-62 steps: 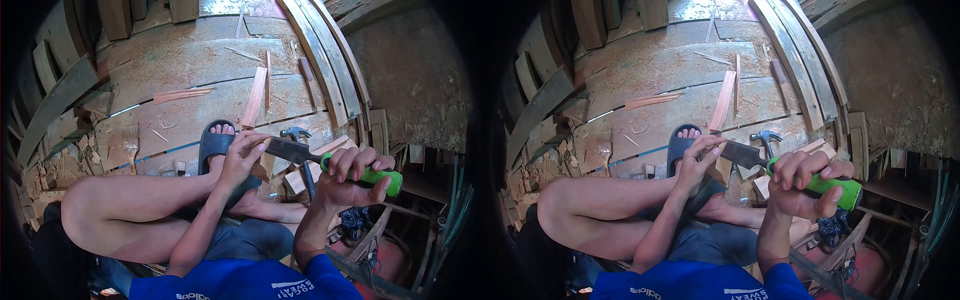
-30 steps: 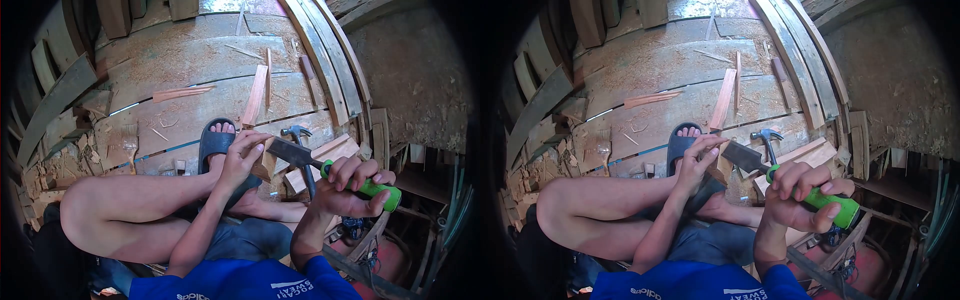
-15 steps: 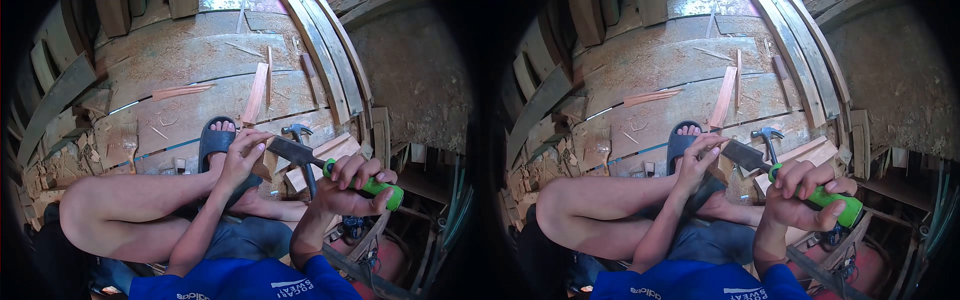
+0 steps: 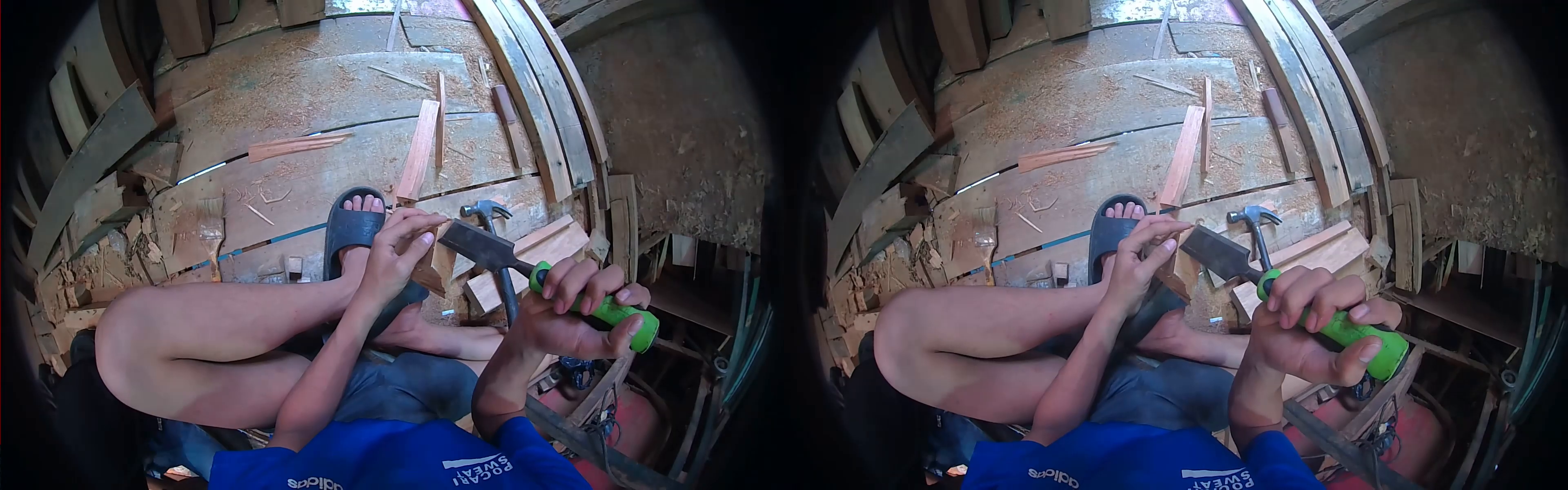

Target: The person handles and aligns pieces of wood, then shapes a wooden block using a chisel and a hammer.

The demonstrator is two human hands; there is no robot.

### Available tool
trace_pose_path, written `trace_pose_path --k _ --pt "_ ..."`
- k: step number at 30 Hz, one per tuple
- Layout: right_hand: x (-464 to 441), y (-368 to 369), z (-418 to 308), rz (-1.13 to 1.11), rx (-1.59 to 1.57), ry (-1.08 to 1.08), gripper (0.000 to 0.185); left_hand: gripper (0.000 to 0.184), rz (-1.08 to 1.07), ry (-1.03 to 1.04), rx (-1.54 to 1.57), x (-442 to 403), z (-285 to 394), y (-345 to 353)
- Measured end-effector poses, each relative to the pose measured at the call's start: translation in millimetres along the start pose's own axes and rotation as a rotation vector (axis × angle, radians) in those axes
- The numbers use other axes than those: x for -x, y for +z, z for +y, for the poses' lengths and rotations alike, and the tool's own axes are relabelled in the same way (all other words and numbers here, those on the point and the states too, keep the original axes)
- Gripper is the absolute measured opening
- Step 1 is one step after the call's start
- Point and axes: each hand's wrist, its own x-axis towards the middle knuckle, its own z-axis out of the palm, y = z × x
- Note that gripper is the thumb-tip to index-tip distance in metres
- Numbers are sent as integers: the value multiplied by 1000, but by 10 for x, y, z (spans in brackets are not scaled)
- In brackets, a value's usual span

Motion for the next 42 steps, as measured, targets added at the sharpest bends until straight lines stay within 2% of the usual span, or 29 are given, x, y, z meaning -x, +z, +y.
trace_pose_path --k 13,19,42 --pt "-15 -46 -6 -20 -1 -2 31 26 5 -10 20 -7 18 11" --pt "-15 58 19 39 49 -20 32 26 -3 0 30 -11 22 7" --pt "-63 -36 -12 -78 -18 45 30 26 6 0 27 -3 2 12"
